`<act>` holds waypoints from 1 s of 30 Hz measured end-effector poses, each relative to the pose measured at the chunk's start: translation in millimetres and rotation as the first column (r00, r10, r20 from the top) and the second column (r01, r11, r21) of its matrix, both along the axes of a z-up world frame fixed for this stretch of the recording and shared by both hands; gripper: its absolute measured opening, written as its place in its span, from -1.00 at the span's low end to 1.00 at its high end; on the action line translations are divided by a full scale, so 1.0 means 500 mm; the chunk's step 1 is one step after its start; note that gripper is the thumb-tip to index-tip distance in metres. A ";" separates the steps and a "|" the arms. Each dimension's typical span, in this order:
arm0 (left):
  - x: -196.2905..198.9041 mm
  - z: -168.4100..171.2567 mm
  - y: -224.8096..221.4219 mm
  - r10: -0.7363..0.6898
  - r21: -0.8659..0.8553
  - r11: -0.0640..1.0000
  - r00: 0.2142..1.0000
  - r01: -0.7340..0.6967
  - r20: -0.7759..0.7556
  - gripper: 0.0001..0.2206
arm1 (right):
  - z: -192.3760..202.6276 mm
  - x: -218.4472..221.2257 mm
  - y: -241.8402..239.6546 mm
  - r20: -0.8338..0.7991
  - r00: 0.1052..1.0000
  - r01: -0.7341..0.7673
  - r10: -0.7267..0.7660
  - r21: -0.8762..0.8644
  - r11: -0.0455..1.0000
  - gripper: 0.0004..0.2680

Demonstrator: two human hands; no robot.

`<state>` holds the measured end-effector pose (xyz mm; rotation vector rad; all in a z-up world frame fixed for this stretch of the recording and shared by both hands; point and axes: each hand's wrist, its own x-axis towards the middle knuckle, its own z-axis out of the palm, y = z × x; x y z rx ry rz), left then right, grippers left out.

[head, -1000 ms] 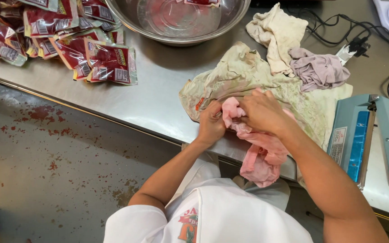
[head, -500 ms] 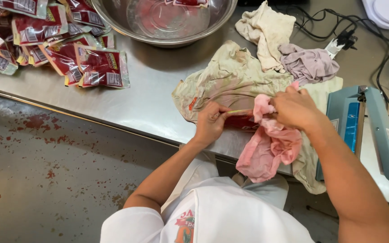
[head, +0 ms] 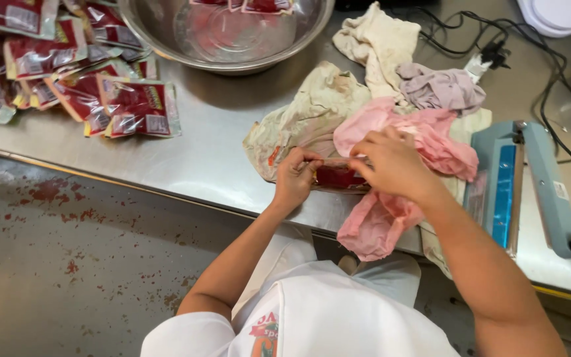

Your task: The person wipes individual food packets with cloths before processing them through a sealing machine.

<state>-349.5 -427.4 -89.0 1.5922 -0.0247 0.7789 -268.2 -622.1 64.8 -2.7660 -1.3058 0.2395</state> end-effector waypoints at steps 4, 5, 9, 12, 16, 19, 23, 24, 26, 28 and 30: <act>0.004 0.010 0.000 -0.064 -0.120 0.991 0.996 0.058 -0.053 -0.96 | -0.083 0.004 -0.021 0.242 0.970 -0.035 -0.007 0.170 0.985 -0.84; 0.002 0.021 -0.001 -0.095 -0.172 0.982 0.993 0.080 -0.077 -0.91 | -0.071 -0.012 -0.024 0.279 0.960 -0.069 0.003 0.229 0.971 -0.83; 0.005 0.114 -0.094 -0.280 -0.567 0.789 0.960 0.236 0.010 -0.42 | 0.036 -0.082 -0.088 0.286 0.943 0.048 -0.169 0.386 0.921 -0.81; -0.059 0.179 -0.194 -0.638 -0.882 0.234 0.749 0.409 0.178 -0.58 | 0.072 -0.155 -0.176 0.132 0.947 0.142 -0.292 0.644 0.752 -0.88; -0.098 0.059 -0.320 -0.866 -0.911 -0.084 0.422 0.405 0.267 -0.37 | 0.022 -0.223 -0.346 -0.193 0.775 0.572 -0.602 0.620 0.537 -0.94; -0.104 0.039 -0.384 -0.938 -0.929 -0.204 0.210 0.309 0.276 -0.46 | -0.050 -0.253 -0.472 -0.330 0.589 0.767 -0.738 0.515 0.382 -0.93; -0.064 -0.003 -0.475 -0.988 -0.953 -0.104 0.081 0.285 0.132 -0.41 | -0.125 -0.254 -0.589 -0.459 0.397 0.860 -0.795 0.488 0.147 -0.90; -0.045 0.028 -0.485 -0.988 -0.953 -0.105 0.077 0.283 0.131 -0.41 | -0.151 -0.230 -0.621 -0.460 0.393 0.861 -0.796 0.487 0.144 -0.90; -0.006 0.091 -0.505 -0.996 -0.964 0.019 0.093 0.266 0.006 -0.44 | -0.205 -0.179 -0.685 -0.503 0.340 0.872 -0.795 0.486 0.065 -0.86; 0.041 0.073 -0.529 -0.991 -0.962 0.073 0.125 0.262 -0.041 -0.39 | -0.229 -0.083 -0.748 -0.569 0.328 0.933 -0.754 0.318 0.166 -0.91; 0.085 0.070 -0.544 -0.984 -0.957 0.129 0.156 0.258 -0.090 -0.33 | -0.235 -0.017 -0.743 -0.633 0.301 0.951 -0.713 0.147 0.272 -0.83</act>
